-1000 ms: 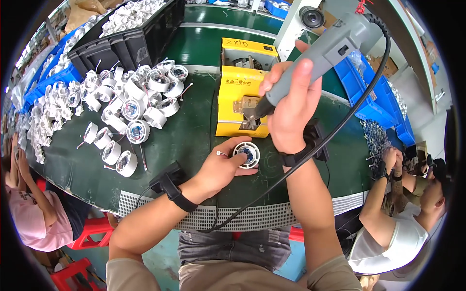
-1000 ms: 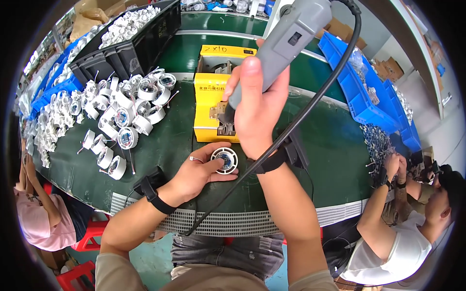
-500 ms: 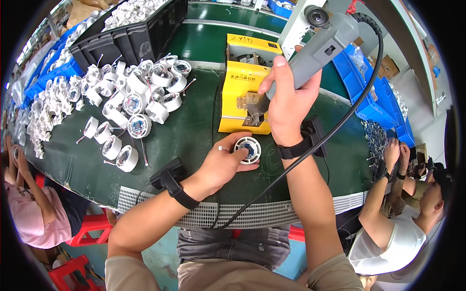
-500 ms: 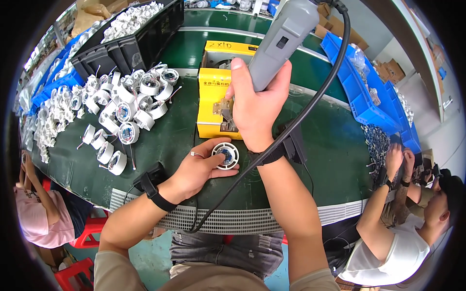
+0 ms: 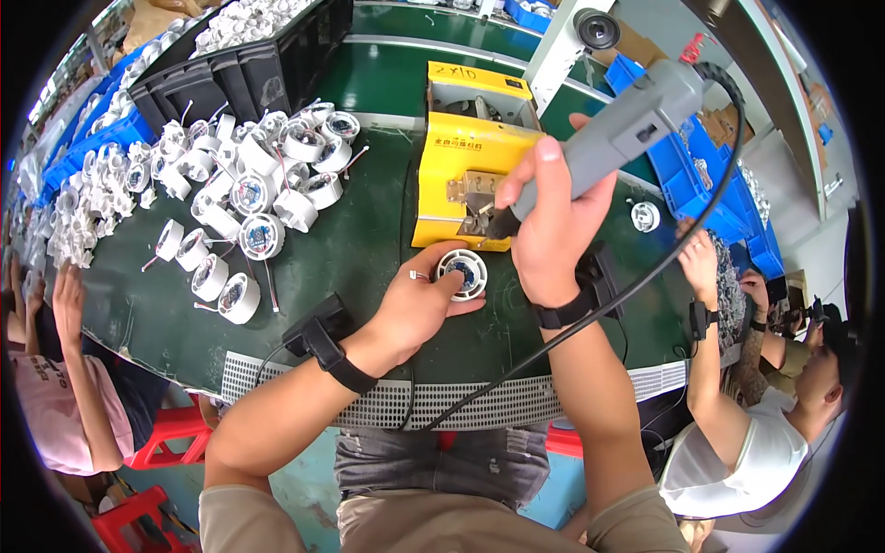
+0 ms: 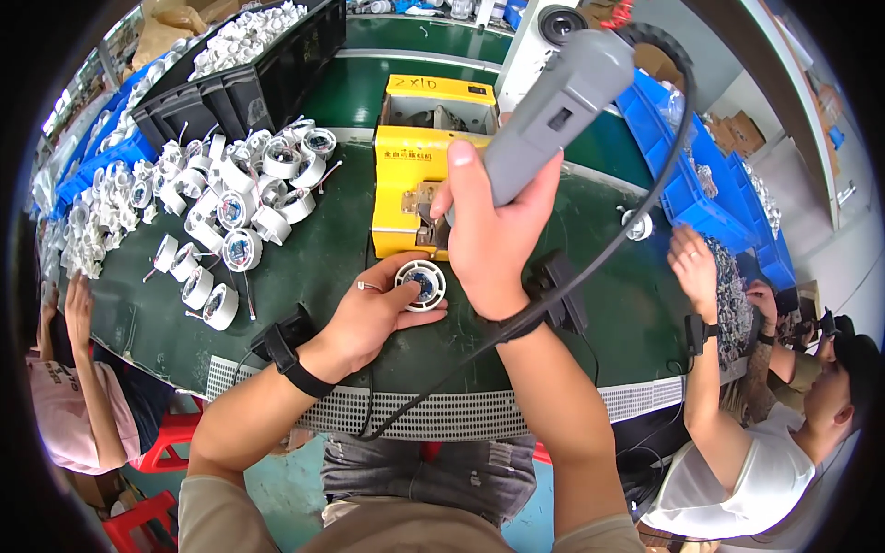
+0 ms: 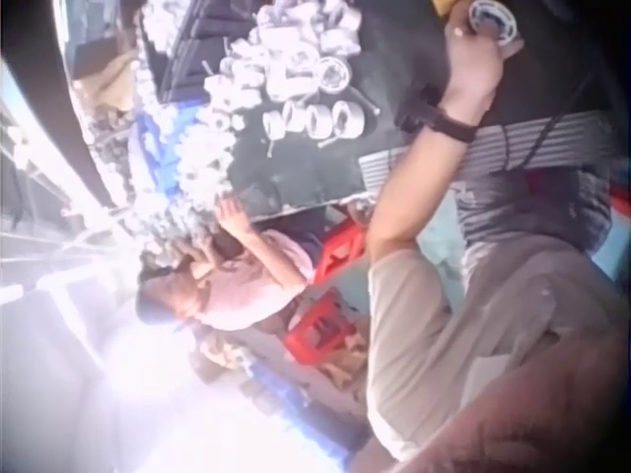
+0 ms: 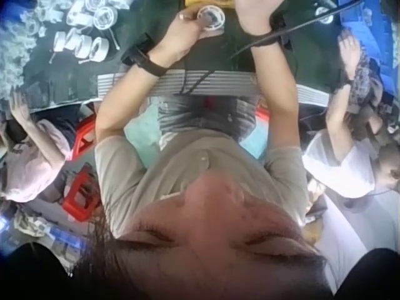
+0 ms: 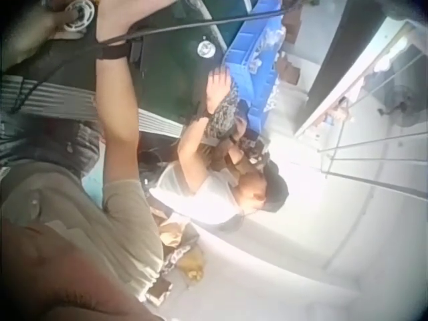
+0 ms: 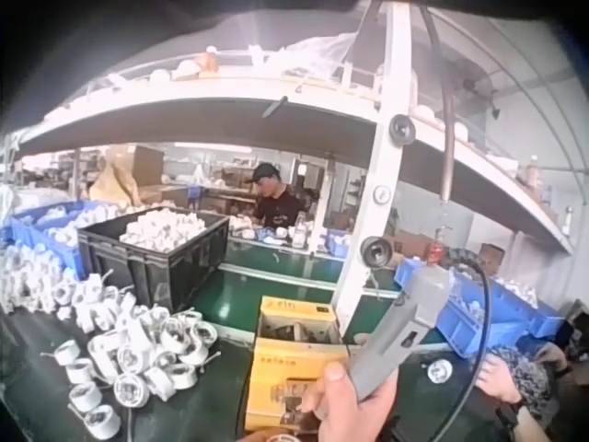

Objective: Assembling small electrical components using an electric screwdriver at a factory workbench.

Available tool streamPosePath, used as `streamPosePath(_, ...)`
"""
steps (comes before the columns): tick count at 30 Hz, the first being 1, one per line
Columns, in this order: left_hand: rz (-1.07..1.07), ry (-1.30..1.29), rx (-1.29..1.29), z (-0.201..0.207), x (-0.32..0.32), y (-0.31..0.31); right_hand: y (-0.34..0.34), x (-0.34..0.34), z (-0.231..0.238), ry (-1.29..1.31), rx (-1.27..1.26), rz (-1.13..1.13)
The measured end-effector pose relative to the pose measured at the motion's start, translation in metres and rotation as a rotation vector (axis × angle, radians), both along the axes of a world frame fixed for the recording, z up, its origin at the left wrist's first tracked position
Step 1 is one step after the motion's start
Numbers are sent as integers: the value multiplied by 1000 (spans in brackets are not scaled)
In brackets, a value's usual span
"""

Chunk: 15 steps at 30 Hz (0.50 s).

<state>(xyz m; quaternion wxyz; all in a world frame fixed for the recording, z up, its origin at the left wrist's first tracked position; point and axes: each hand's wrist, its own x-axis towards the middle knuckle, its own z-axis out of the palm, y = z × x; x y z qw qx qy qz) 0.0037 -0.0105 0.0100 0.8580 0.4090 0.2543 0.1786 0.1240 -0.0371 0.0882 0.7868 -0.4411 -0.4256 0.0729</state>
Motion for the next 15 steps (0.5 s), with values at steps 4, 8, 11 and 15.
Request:
streamPosePath(4,-14,-17,57,-1,2,-1,-22,-12,-10,19,-24,13)
streamPosePath(8,-5,-29,63,-1,1,0,-24,-19,-18,-31,-45,17)
streamPosePath(11,-4,-31,73,1,1,-1,-25,-21,-19,-51,-37,31)
streamPosePath(15,-16,-41,72,0,1,-1,-25,-22,-22,-56,-27,16)
